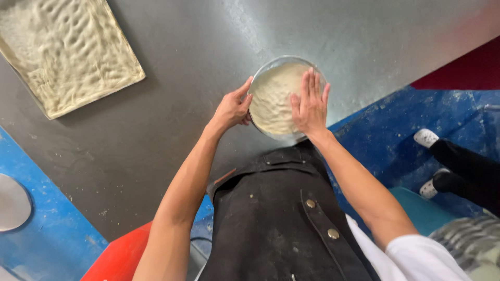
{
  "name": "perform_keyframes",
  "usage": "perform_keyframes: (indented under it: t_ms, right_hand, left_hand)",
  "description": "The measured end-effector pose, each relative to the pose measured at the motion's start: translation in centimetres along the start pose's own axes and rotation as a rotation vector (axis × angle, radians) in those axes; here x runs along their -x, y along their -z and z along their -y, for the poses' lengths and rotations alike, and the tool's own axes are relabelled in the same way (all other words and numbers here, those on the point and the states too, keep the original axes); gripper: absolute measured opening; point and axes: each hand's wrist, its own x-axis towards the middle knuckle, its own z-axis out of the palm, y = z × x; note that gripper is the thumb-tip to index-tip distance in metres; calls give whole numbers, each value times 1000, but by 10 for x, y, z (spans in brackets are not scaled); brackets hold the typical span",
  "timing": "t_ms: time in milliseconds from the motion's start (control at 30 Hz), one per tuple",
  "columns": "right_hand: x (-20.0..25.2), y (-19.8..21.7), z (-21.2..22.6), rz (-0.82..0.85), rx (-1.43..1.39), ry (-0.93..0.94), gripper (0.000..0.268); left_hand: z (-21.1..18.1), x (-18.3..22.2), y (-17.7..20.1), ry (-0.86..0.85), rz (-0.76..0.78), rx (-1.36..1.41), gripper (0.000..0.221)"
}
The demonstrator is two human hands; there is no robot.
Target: The person spreads and flattens dough inside round metal pans by hand on a stainless steel counter, moving between different pans and occasionally shifting them to make room.
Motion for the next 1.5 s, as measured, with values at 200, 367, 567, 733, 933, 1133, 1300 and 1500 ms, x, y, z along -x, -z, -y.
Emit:
perform_keyframes:
  t_ms: [200,367,567,733,933,1133,1300,1500]
  right_hand:
    - [-37,4,-10,63,19,-15,70]
    - [-45,1,8,13,-23,11,64]
    - [-64,25,10,82,-147,1,56]
    - [-41,37,23,-87,-169,151,62]
    - [-33,0,43,25,96,243,68]
    - [-77,-1,33,53,-6,230,61]
    - [-99,-8,31,53,46,212,58]
    - [-154,0,22,176,-45,199,57]
  left_hand:
    - [-9,0,7,38,52,-35,57]
    - [-4,-2,2,16,49,-5,57]
    - [16,-29,21,-169,-82,-156,48]
    - [30,-28,26,-474,-615,-948,56]
    - [33,-26,-49,-533,-314,-1134,74]
    - [12,-53,-29,-421,-228,-1200,72]
    - [11,-79,-22,-477,-320,-1186,68]
    - [-16,-115,8,-434,-211,-1194,65]
